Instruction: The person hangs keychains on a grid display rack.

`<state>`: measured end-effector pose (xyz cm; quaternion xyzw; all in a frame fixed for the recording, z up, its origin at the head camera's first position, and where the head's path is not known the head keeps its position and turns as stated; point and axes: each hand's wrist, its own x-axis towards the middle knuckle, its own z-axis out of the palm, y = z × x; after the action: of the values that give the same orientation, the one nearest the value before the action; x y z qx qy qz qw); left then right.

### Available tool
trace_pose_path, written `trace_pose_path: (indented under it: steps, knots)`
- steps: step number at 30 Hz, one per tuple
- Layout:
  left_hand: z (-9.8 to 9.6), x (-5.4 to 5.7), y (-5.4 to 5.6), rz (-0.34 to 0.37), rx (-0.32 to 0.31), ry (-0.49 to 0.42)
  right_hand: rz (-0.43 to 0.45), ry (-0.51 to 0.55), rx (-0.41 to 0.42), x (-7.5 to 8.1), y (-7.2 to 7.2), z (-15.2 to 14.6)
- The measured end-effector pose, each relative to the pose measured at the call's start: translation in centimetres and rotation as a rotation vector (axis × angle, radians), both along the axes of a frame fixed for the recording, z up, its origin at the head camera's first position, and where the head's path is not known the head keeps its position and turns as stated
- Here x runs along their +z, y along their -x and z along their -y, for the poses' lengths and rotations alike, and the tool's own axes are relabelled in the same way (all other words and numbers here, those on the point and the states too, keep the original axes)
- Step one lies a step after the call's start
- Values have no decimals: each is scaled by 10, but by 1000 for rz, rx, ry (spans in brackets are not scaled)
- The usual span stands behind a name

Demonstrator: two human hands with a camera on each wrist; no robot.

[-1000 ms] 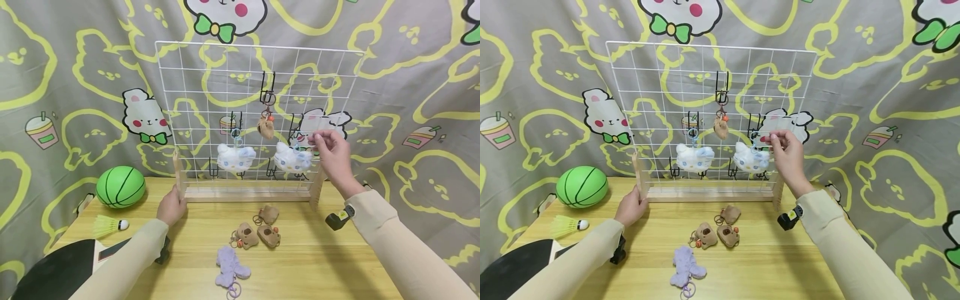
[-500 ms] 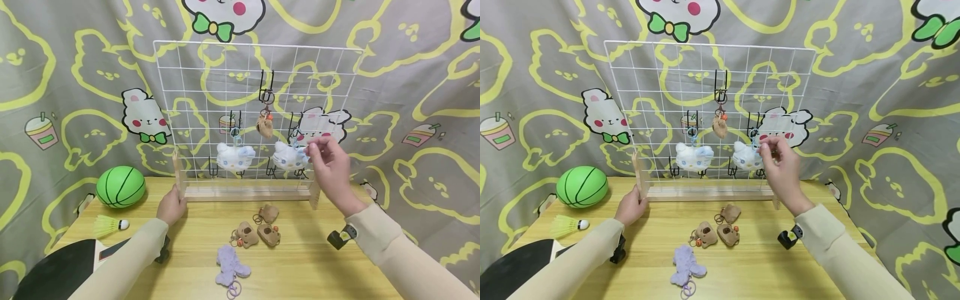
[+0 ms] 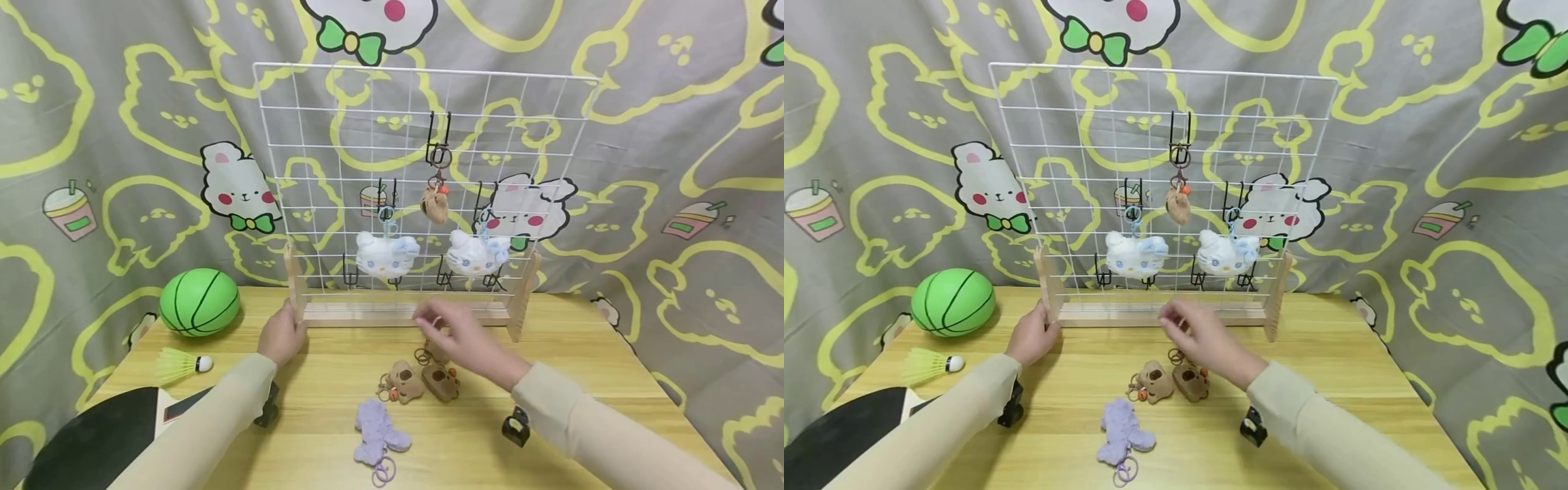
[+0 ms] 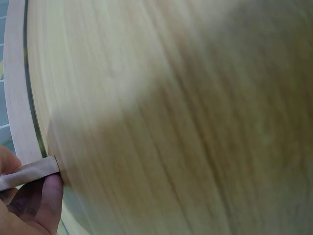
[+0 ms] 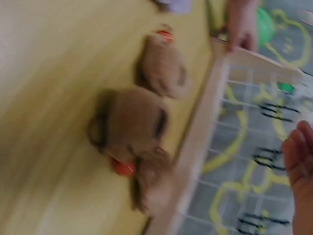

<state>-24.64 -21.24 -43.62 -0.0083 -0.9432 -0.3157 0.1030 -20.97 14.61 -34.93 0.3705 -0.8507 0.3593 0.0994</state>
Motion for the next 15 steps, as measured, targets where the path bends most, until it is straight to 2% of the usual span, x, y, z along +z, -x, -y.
trace_pose_path:
  steps: [3, 5, 7, 10, 13, 15]
  knots:
    - [2, 2, -2, -4, 10, 9, 96, -117, 46, -17, 3, 16]
    - [3, 3, -3, -1, 16, 10, 145, -201, 45, -25, 4, 24]
    - [3, 3, -3, 7, 14, 5, 171, -281, 40, -33, 6, 31]
    - [1, 3, -2, 8, 9, 1, 223, -345, 68, -43, 8, 37]
    - [-2, 3, -1, 9, 11, -1, 249, -417, 103, -51, 10, 41]
    - [-3, 3, 0, 10, 8, -2, 243, -472, 95, -54, 11, 42]
